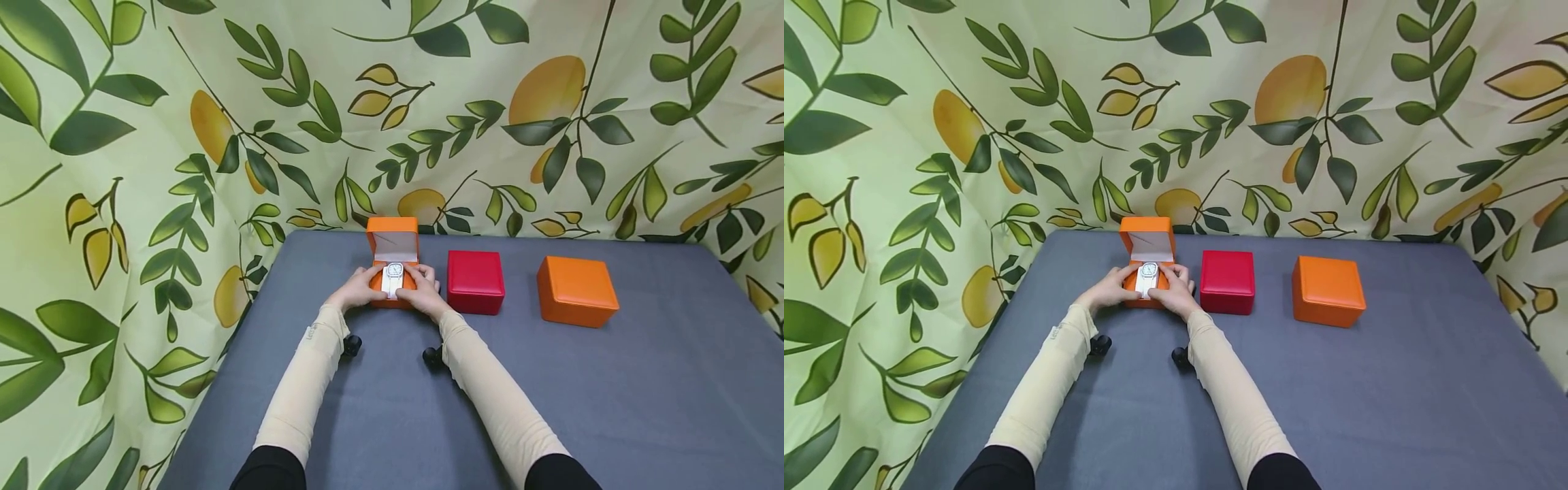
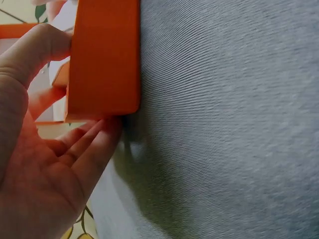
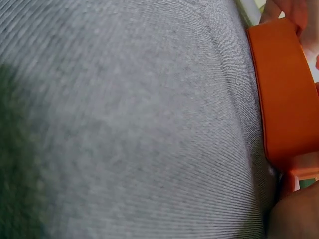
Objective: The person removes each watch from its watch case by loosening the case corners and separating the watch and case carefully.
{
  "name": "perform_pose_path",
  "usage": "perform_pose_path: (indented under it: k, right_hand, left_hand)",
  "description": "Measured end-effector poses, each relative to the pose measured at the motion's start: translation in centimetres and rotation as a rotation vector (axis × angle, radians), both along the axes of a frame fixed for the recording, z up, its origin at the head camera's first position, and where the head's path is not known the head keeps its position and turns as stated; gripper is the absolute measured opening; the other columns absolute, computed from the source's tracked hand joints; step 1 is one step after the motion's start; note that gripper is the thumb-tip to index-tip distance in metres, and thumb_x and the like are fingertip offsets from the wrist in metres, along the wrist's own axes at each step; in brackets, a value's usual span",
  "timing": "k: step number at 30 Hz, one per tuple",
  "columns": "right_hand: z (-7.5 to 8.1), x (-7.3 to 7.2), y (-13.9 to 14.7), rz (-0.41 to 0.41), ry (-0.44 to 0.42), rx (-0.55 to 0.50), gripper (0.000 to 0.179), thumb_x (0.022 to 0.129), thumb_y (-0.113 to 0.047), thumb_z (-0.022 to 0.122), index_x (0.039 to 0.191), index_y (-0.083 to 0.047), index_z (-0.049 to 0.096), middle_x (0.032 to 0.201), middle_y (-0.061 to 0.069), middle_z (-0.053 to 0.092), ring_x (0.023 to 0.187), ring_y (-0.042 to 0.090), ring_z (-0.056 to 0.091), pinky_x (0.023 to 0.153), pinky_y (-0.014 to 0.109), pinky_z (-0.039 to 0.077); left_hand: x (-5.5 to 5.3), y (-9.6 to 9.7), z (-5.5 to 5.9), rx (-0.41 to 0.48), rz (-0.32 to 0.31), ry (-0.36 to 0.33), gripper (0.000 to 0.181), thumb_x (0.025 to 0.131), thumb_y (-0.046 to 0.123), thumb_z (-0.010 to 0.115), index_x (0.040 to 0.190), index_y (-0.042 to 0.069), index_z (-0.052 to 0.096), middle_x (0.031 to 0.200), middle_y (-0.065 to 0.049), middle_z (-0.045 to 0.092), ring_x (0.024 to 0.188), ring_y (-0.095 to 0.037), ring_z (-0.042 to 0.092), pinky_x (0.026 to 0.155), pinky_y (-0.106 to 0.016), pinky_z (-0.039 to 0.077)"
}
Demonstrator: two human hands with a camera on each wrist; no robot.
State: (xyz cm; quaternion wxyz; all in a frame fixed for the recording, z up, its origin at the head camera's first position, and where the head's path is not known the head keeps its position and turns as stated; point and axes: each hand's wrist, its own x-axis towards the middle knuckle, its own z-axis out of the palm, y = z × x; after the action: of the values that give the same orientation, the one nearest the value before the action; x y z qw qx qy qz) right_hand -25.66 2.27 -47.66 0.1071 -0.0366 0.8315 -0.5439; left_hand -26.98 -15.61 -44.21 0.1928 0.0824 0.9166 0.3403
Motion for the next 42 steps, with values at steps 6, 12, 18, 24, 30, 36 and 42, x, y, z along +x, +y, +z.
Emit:
perform_pose_path:
  k: [6, 12, 18, 24, 30, 36, 42]
  right_hand:
    - [-0.4, 0.0, 0.1, -0.022, 0.041, -0.043, 0.070, 0.075, -0.015, 0.063, 0.140, -0.021, 0.040, 0.140, 0.009, 0.022, 0.125, 0.034, 0.014, 0.102, 0.048, 0.022]
    - [-0.6, 0.1, 0.1, 0.003, 0.083, -0.042, 0.070, 0.074, -0.014, 0.063, 0.140, -0.022, 0.040, 0.145, 0.009, 0.022, 0.127, 0.035, 0.015, 0.100, 0.047, 0.020]
    - [-0.2, 0.1, 0.3, 0.047, 0.104, -0.023, 0.069, 0.078, -0.017, 0.062, 0.142, -0.023, 0.037, 0.151, 0.007, 0.021, 0.132, 0.034, 0.014, 0.105, 0.051, 0.019]
    - [-0.3, 0.4, 0.5, 0.079, 0.130, 0.018, 0.069, 0.081, -0.016, 0.062, 0.144, -0.023, 0.034, 0.149, 0.009, 0.028, 0.135, 0.031, 0.019, 0.108, 0.051, 0.014]
    - [-0.4, 0.8, 0.6, 0.083, 0.140, -0.015, 0.070, 0.082, -0.015, 0.062, 0.144, -0.027, 0.032, 0.145, 0.009, 0.036, 0.135, 0.029, 0.022, 0.110, 0.050, 0.012]
    - [-0.7, 1.0, 0.5, 0.063, 0.238, -0.064, 0.069, 0.081, -0.009, 0.063, 0.143, -0.022, 0.034, 0.135, 0.013, 0.049, 0.132, 0.029, 0.030, 0.108, 0.046, 0.012]
    - [-0.8, 1.6, 0.1, 0.026, 0.314, -0.100, 0.067, 0.079, -0.006, 0.066, 0.139, -0.018, 0.040, 0.130, 0.015, 0.055, 0.127, 0.034, 0.024, 0.103, 0.047, 0.017]
  left_hand:
    - [0.3, 0.3, -0.4, 0.011, 0.039, 0.097, 0.077, 0.077, 0.024, 0.070, 0.145, 0.024, 0.032, 0.125, -0.021, 0.040, 0.107, -0.032, 0.046, 0.096, -0.042, 0.039]
    - [0.8, 0.2, -0.4, 0.068, 0.041, 0.194, 0.076, 0.074, 0.016, 0.072, 0.142, 0.019, 0.038, 0.135, -0.018, 0.027, 0.115, -0.036, 0.041, 0.099, -0.045, 0.038]
    - [0.9, 0.2, 0.0, 0.034, -0.026, 0.342, 0.070, 0.072, 0.015, 0.072, 0.136, 0.009, 0.044, 0.142, -0.017, 0.035, 0.122, -0.037, 0.039, 0.103, -0.048, 0.035]
    - [1.3, 0.3, -0.5, 0.028, 0.006, 0.319, 0.071, 0.074, 0.016, 0.072, 0.138, 0.012, 0.041, 0.139, -0.012, 0.048, 0.117, -0.032, 0.034, 0.096, -0.042, 0.034]
    - [1.7, 0.4, -0.8, 0.075, 0.038, 0.354, 0.070, 0.072, 0.013, 0.073, 0.136, 0.014, 0.043, 0.134, -0.013, 0.051, 0.116, -0.033, 0.033, 0.095, -0.044, 0.036]
    - [2.0, 0.5, -0.9, 0.103, 0.064, 0.361, 0.072, 0.074, 0.012, 0.072, 0.138, 0.016, 0.040, 0.127, -0.015, 0.054, 0.117, -0.032, 0.036, 0.096, -0.046, 0.040]
    - [2.5, 0.5, -1.2, 0.130, 0.040, 0.441, 0.069, 0.074, 0.008, 0.070, 0.136, 0.013, 0.039, 0.121, -0.017, 0.056, 0.113, -0.034, 0.040, 0.095, -0.049, 0.039]
